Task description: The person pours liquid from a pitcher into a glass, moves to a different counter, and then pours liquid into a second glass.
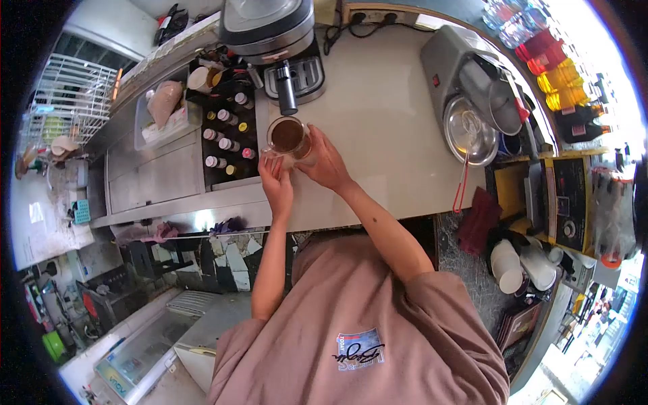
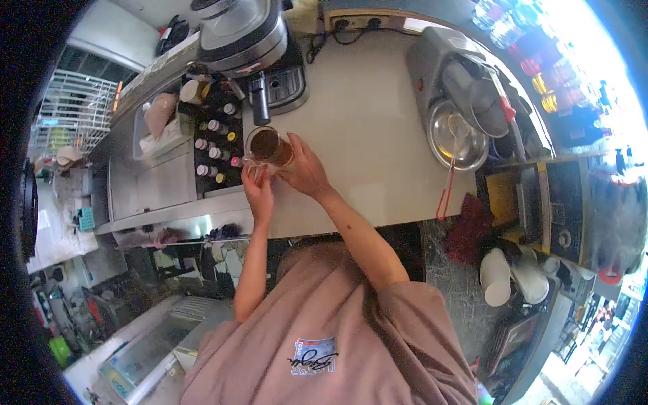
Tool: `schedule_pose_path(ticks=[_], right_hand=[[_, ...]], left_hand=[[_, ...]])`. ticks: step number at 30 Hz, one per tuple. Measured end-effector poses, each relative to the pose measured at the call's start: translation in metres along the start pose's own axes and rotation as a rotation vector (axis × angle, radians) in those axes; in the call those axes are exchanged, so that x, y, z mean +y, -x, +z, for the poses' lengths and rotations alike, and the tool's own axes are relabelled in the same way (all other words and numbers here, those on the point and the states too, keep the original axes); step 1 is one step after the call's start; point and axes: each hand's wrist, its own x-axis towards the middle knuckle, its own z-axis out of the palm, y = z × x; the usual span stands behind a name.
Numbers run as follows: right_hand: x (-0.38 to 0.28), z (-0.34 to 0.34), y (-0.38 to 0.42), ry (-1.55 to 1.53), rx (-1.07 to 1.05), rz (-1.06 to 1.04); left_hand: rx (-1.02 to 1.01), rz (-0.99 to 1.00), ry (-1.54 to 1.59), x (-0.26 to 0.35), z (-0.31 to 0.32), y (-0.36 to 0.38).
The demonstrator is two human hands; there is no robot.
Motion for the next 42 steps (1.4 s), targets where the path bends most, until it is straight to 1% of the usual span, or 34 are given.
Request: schedule_pose_path(ticks=[1,2,3,4,5,7,8,9,10,11,13,14,15,16,17,18,20,22,23,24,26,27,28,30,32,34,35,36,38,40,42], right_hand=[[-0.001,-0.006,0.005,0.007,0.015,0.01],[-0.003,-0.013,0.013,-0.02,0.005,0.091],[-0.005,-0.021,0.023,-0.049,-0.004,0.172],[-0.006,-0.031,0.035,-0.042,0.01,0.184],[-0.007,-0.044,0.05,-0.07,0.01,0.21],[-0.006,-0.071,0.081,-0.095,0.018,0.241],[-0.005,-0.086,0.098,-0.096,-0.014,0.294],[-0.006,-0.1,0.115,-0.099,-0.045,0.348],[-0.007,-0.114,0.131,-0.096,-0.032,0.356],[-0.009,-0.129,0.148,-0.132,-0.012,0.383],[-0.013,-0.156,0.183,-0.163,0.022,0.418],[-0.014,-0.168,0.2,-0.242,0.055,0.519],[-0.017,-0.18,0.219,-0.324,0.088,0.62],[-0.022,-0.195,0.236,-0.322,0.1,0.628],[-0.029,-0.211,0.252,-0.279,0.067,0.765],[-0.034,-0.225,0.27,-0.237,0.036,0.901],[-0.033,-0.249,0.319,-0.269,0.061,0.927],[-0.043,-0.28,0.36,-0.29,0.064,0.974],[-0.052,-0.301,0.376,-0.329,0.054,1.101],[-0.059,-0.321,0.394,-0.371,0.047,1.226],[-0.067,-0.359,0.435,-0.312,0.22,1.248],[-0.052,-0.373,0.471,-0.301,0.402,1.198],[-0.036,-0.383,0.502,-0.285,0.582,1.14],[-0.025,-0.412,0.519,-0.08,0.861,1.117],[-0.003,-0.434,0.535,0.299,1.019,1.108],[0.016,-0.45,0.536,0.268,1.031,0.833],[-0.001,-0.457,0.51,0.196,0.979,0.747],[-0.018,-0.466,0.485,0.126,0.923,0.659],[0.003,-0.475,0.494,0.066,0.712,0.78],[0.011,-0.473,0.491,0.072,0.731,0.76],[0.008,-0.471,0.487,0.077,0.743,0.739]], left_hand=[[0.027,-0.023,-0.016,0.002,0.004,0.012],[0.006,-0.024,-0.015,0.004,0.008,0.024],[0.047,-0.012,0.006,0.004,0.012,0.037],[0.09,-0.001,0.028,0.005,0.016,0.049],[0.072,-0.006,0.028,0.006,0.018,0.062],[0.007,0.036,-0.131,0.012,0.023,0.082],[-0.005,0.035,-0.132,0.017,0.026,0.09],[-0.076,0.027,-0.223,0.024,0.028,0.096],[-0.148,0.022,-0.312,0.031,0.033,0.101],[-0.163,0.024,-0.31,0.036,0.038,0.105],[-0.263,0.067,-0.262,0.044,0.05,0.115],[-0.278,0.069,-0.258,0.046,0.056,0.119],[-0.363,0.06,-0.254,0.049,0.06,0.122],[-0.449,0.051,-0.25,0.051,0.066,0.127],[-0.463,0.05,-0.25,0.053,0.073,0.135],[-0.522,0.013,-0.237,0.055,0.08,0.142],[-0.604,-0.029,-0.225,0.059,0.094,0.159],[-0.774,0.123,-0.325,0.066,0.109,0.178],[-0.801,0.122,-0.323,0.071,0.117,0.188],[-0.936,0.096,-0.336,0.077,0.125,0.198],[-1.182,0.052,-0.363,0.092,0.142,0.22],[-1.216,0.055,-0.36,0.096,0.152,0.232],[-1.331,0.056,-0.348,0.099,0.163,0.245],[-1.56,0.055,-0.367,0.11,0.186,0.27],[-1.657,0.088,-0.337,0.121,0.213,0.299],[-1.809,0.154,-0.329,0.12,0.24,0.327],[-1.838,0.164,-0.335,0.122,0.254,0.34],[-1.822,0.151,-0.292,0.126,0.267,0.354],[-1.816,0.146,-0.254,0.129,0.292,0.382],[-1.682,0.121,-0.161,0.129,0.313,0.402],[-1.679,0.142,-0.136,0.125,0.331,0.415]])
